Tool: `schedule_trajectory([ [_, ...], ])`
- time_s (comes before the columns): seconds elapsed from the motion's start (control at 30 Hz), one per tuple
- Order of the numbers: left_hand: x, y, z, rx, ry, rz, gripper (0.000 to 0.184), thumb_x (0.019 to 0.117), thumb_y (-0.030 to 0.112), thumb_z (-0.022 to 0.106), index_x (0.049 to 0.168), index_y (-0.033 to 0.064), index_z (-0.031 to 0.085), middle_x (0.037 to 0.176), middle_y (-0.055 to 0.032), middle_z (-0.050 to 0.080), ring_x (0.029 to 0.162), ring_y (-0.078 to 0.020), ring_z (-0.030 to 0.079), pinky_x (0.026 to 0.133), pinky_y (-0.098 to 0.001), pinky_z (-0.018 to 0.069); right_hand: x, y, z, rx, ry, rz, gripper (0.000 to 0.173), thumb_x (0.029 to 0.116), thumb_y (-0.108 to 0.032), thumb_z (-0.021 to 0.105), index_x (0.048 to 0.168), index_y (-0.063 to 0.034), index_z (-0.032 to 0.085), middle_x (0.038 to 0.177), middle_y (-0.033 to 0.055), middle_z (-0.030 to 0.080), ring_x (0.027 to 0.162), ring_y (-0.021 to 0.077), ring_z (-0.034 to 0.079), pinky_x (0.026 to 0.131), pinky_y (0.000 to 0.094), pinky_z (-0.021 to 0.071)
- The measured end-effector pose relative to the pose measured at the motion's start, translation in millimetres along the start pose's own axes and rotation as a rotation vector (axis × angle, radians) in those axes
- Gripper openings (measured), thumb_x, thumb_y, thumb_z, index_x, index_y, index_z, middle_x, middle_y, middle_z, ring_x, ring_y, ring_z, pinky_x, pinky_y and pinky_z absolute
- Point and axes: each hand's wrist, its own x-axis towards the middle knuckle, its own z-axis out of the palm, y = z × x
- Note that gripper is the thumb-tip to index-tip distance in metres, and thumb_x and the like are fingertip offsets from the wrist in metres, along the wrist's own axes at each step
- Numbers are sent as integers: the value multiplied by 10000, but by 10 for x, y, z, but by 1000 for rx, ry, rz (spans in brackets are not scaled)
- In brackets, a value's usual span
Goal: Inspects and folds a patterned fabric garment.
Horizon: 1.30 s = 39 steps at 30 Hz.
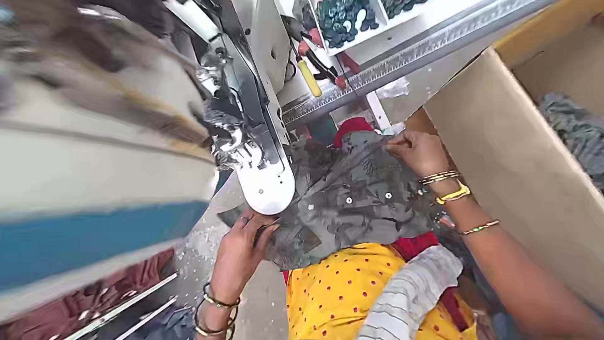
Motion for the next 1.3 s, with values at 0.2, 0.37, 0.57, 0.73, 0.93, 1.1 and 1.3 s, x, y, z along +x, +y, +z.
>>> schedule_trajectory([
  [0.2, -339, -64, 216, -1, 107, -32, 207, 848, 233, 730, 920, 39, 732, 878, -153, 712, 749, -338, 713, 636, -522, 575, -42, -405, -474, 42, 162, -187, 124, 960, -61, 697, 1070, -18, 735, 955, 168, 732, 852, 308, 706, 827, 550, 556],
  [0.37, -353, 48, 214, 67, 276, -13, 189, 856, 189, 696, 918, 11, 715, 880, -194, 698, 700, -371, 710, 561, -530, 568, -87, -1160, -804, 53, 279, -452, 180, 984, -131, 665, 1117, -21, 718, 948, 99, 737, 811, 160, 714, 809, 381, 588],
  [0.57, -383, 25, 347, 99, 486, 77, 185, 919, 205, 615, 917, 41, 702, 882, -151, 716, 759, -297, 720, 628, -403, 582, 228, -1687, -874, -278, 396, -625, 238, 994, -199, 652, 1110, -6, 728, 1062, 216, 722, 974, 392, 700, 886, 616, 511],
  [0.73, -381, 70, 429, 25, 630, 106, 117, 934, 127, 647, 902, 23, 691, 893, -160, 726, 847, -274, 726, 766, -344, 588, 364, -1704, -816, -296, 362, -708, 298, 999, -193, 627, 1131, 65, 696, 1129, 305, 672, 1036, 450, 665, 941, 622, 490],
  [0.93, -351, 12, 569, -22, 683, 113, 99, 965, 118, 653, 986, 64, 733, 921, -146, 735, 875, -230, 726, 812, -291, 580, -394, -1673, -546, -70, 247, -825, 267, 1000, -214, 639, 1103, 32, 649, 943, 101, 674, 744, 43, 617, 711, 239, 543],
  [1.1, -292, -43, 606, -30, 686, 99, 95, 934, 124, 639, 911, 48, 691, 905, -135, 728, 859, -223, 722, 779, -279, 577, -670, -1731, -163, -180, 289, -1227, 172, 922, -165, 704, 891, 4, 718, 803, 106, 719, 687, 153, 682, 611, 321, 565],
  [1.3, -277, -54, 638, -68, 654, 63, 160, 950, 151, 619, 978, 62, 749, 920, -138, 737, 838, -252, 727, 746, -330, 586, -653, -2051, -19, -555, 492, -1631, 246, 926, -149, 639, 710, -65, 724, 580, 66, 613, 565, 229, 623, 525, 352, 451],
])
